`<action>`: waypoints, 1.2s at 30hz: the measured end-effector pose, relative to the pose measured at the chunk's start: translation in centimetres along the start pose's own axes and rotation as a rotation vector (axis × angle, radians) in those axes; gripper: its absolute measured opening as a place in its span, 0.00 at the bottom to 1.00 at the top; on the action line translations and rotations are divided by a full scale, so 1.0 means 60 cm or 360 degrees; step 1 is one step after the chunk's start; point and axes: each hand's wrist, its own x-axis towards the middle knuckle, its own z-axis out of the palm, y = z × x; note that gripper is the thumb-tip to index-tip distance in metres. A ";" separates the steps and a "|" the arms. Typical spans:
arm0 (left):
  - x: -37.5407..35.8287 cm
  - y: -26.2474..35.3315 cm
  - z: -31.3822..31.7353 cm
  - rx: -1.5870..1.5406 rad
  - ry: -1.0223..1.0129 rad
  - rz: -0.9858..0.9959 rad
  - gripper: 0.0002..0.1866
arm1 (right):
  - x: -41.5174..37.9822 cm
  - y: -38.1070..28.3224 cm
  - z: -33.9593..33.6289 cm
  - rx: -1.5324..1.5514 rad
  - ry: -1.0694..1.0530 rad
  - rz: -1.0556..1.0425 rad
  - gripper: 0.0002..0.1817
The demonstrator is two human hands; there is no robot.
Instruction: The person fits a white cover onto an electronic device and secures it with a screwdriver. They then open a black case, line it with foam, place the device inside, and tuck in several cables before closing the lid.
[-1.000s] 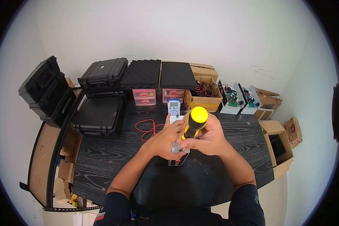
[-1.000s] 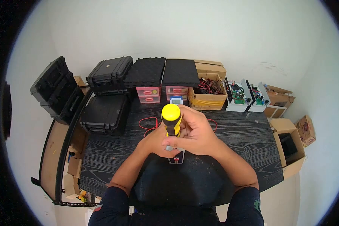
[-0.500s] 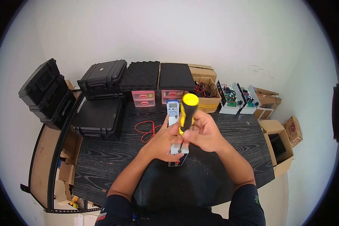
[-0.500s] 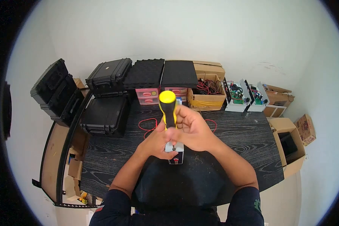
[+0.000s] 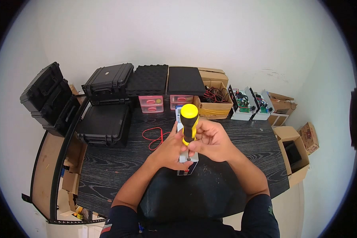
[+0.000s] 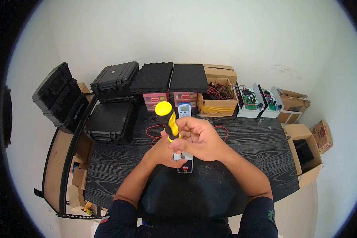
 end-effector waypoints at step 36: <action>0.005 0.007 -0.007 0.0093 0.0011 0.0059 0.23 | 0.000 0.014 0.009 0.0053 0.0197 -0.0078 0.18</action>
